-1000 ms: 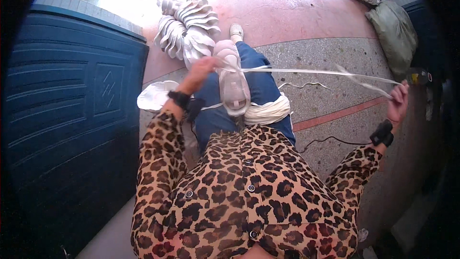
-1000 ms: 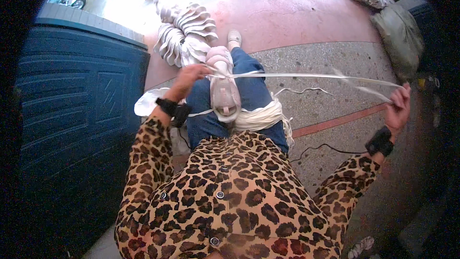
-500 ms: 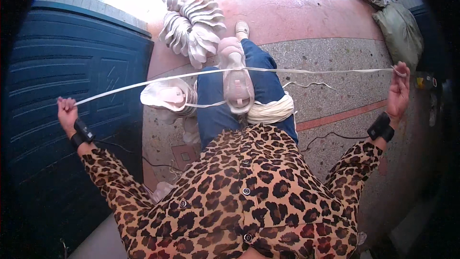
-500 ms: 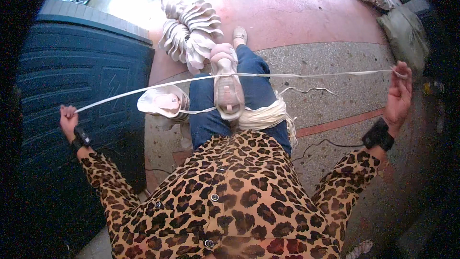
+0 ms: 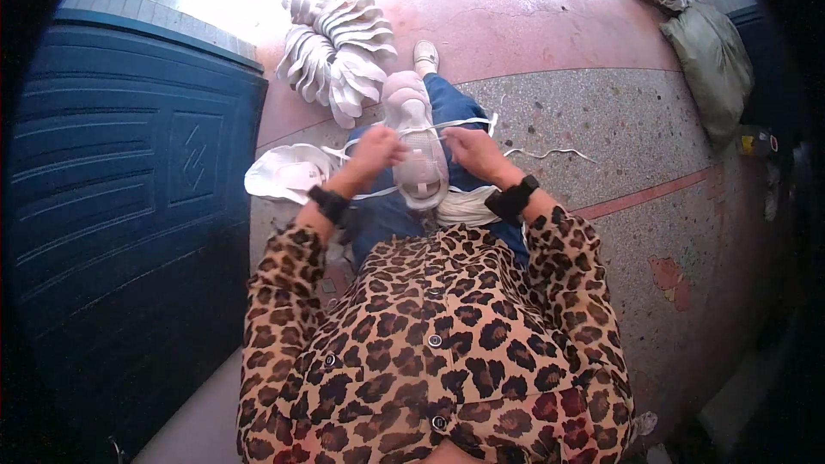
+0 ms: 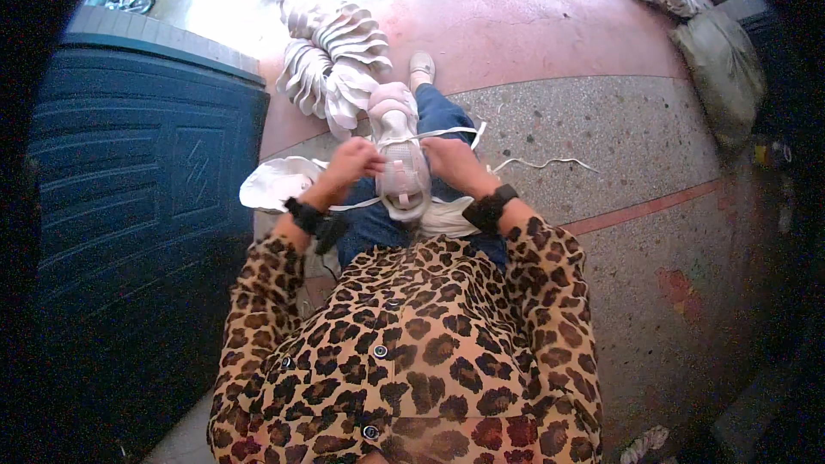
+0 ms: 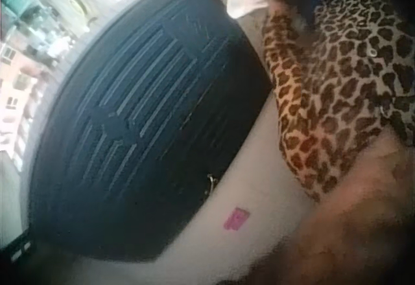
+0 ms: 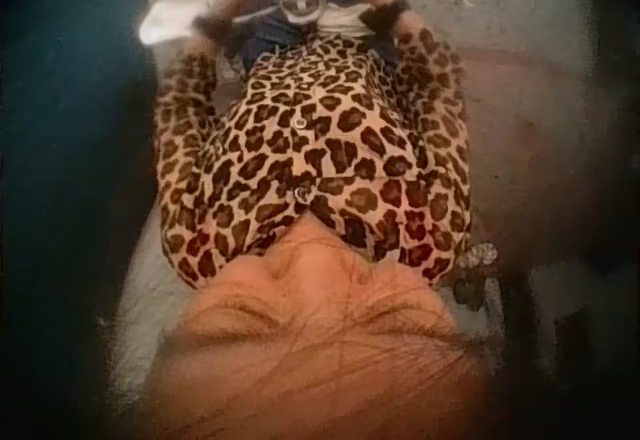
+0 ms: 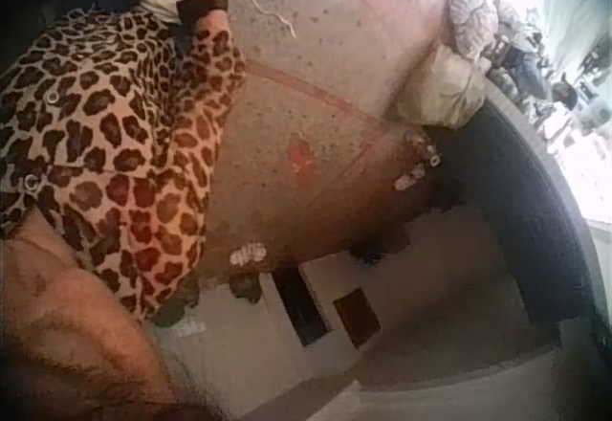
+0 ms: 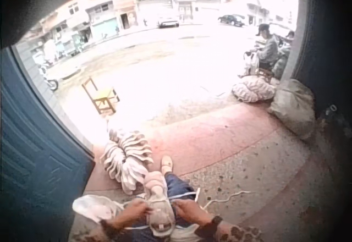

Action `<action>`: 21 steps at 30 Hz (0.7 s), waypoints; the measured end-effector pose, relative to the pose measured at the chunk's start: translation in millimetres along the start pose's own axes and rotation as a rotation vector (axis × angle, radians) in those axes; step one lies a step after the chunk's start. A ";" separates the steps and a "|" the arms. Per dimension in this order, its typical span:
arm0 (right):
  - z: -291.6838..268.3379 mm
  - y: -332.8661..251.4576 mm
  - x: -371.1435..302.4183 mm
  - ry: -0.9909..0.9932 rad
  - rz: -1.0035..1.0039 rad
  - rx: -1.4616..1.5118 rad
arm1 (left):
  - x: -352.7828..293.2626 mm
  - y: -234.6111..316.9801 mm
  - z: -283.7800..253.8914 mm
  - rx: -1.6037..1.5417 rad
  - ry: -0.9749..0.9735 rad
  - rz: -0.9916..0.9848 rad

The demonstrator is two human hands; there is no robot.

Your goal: Lacing and tying several pairs of white shoes.

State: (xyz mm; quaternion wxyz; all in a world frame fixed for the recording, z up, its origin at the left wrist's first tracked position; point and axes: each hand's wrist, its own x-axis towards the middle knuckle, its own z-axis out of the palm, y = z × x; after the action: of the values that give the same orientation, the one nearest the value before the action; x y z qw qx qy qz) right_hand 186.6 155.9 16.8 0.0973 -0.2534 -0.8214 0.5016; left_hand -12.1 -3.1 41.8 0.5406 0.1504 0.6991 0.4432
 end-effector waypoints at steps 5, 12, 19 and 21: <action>18.6 17.0 13.6 -0.001 -0.003 -0.057 | 38.2 -11.9 41.3 -0.068 -0.127 -0.071; 18.3 16.1 18.7 0.024 0.054 -0.202 | 33.9 -25.5 56.1 -0.243 0.046 0.037; 29.9 38.5 34.4 0.039 -0.022 -0.213 | 18.3 -18.4 67.3 -0.353 0.126 0.066; 26.0 33.9 32.8 -0.016 -0.101 -0.163 | 17.9 -20.6 65.0 -0.369 0.121 0.065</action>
State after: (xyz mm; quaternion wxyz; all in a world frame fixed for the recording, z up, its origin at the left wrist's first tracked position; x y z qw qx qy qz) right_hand 158.8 165.2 -28.3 0.0948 -0.2146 -0.8719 0.4297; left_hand 44.6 27.3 13.0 0.5015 0.0445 0.6321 0.5891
